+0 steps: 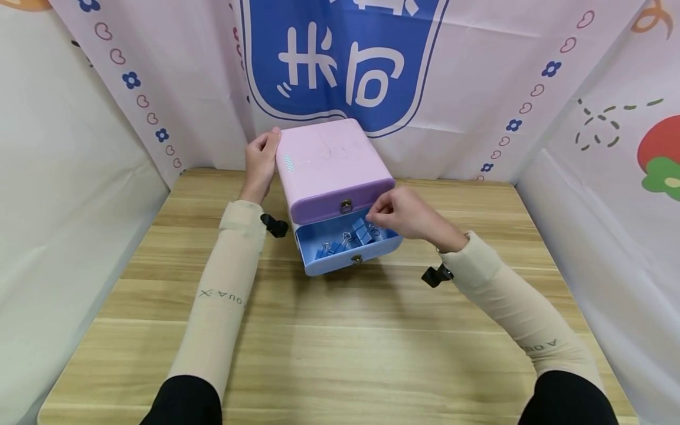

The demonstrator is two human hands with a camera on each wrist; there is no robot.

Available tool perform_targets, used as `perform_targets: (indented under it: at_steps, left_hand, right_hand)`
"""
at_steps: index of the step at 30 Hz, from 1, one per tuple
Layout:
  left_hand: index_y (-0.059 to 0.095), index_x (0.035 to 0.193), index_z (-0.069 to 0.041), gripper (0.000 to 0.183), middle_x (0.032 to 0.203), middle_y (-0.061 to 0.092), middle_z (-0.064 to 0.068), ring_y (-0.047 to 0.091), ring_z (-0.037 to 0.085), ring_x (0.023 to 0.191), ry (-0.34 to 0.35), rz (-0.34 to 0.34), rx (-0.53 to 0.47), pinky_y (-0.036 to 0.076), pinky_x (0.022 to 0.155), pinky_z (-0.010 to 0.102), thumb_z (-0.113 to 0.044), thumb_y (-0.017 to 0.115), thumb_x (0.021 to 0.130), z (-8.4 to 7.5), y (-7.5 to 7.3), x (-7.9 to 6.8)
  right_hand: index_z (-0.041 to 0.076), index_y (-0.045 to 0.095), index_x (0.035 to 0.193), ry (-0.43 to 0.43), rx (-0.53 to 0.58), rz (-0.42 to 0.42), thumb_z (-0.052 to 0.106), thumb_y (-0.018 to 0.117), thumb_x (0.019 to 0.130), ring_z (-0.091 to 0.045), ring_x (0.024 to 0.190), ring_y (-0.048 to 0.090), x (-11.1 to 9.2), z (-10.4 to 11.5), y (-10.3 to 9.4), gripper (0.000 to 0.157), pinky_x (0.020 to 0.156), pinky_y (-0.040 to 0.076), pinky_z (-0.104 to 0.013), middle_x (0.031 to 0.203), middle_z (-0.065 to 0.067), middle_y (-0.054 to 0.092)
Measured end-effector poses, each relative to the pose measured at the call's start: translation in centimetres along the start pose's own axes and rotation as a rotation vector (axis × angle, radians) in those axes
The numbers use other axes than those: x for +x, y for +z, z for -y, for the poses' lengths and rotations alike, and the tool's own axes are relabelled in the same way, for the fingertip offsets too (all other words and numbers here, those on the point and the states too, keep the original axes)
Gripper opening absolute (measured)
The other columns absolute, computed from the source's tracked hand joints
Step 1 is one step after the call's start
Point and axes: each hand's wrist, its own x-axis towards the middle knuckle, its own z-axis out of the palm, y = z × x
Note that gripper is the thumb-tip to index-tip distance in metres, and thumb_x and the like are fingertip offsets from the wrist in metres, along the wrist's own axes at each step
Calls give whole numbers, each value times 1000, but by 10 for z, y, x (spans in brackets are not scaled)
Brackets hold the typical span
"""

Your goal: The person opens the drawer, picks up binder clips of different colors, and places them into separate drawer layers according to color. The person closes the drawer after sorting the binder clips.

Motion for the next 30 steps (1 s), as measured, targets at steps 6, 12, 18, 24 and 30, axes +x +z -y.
perform_targets:
  at_steps: [6,12,18,24,30]
  left_hand:
    - [71,92,-18,34,85,62,-8,55,8,83,18,-3,-17,43,73,23,-48,64,104,1,0,0]
    - [70,90,-18,34,84,61,-8,54,9,82,19,2,-22,43,72,23,-48,64,104,0,1,-2]
    - [69,89,-18,36,84,61,-7,54,9,82,15,10,-19,43,72,23,-50,64,104,0,1,-1]
    - [70,90,-18,35,85,61,-7,54,9,82,22,3,-14,43,72,23,-49,64,104,1,1,1]
    - [70,92,-18,35,87,62,-7,55,9,83,17,2,-12,44,72,23,-50,63,104,1,1,1]
  right_hand:
    - [1,79,93,-33,2,4,15,76,98,-11,62,57,4,1,10,16,55,45,-24,83,-13,75]
    - [1,80,94,-42,26,33,18,77,98,-10,64,58,7,3,17,18,56,45,-23,85,-16,76]
    - [0,79,97,-36,35,34,17,75,99,-12,66,59,7,3,15,18,58,46,-25,87,-15,76]
    - [4,80,100,9,-2,-8,22,76,99,-15,74,63,-1,2,8,18,64,52,-27,93,-13,78]
    - [7,80,103,33,-19,-59,24,77,98,-20,80,66,-12,1,2,18,70,54,-30,95,-8,78]
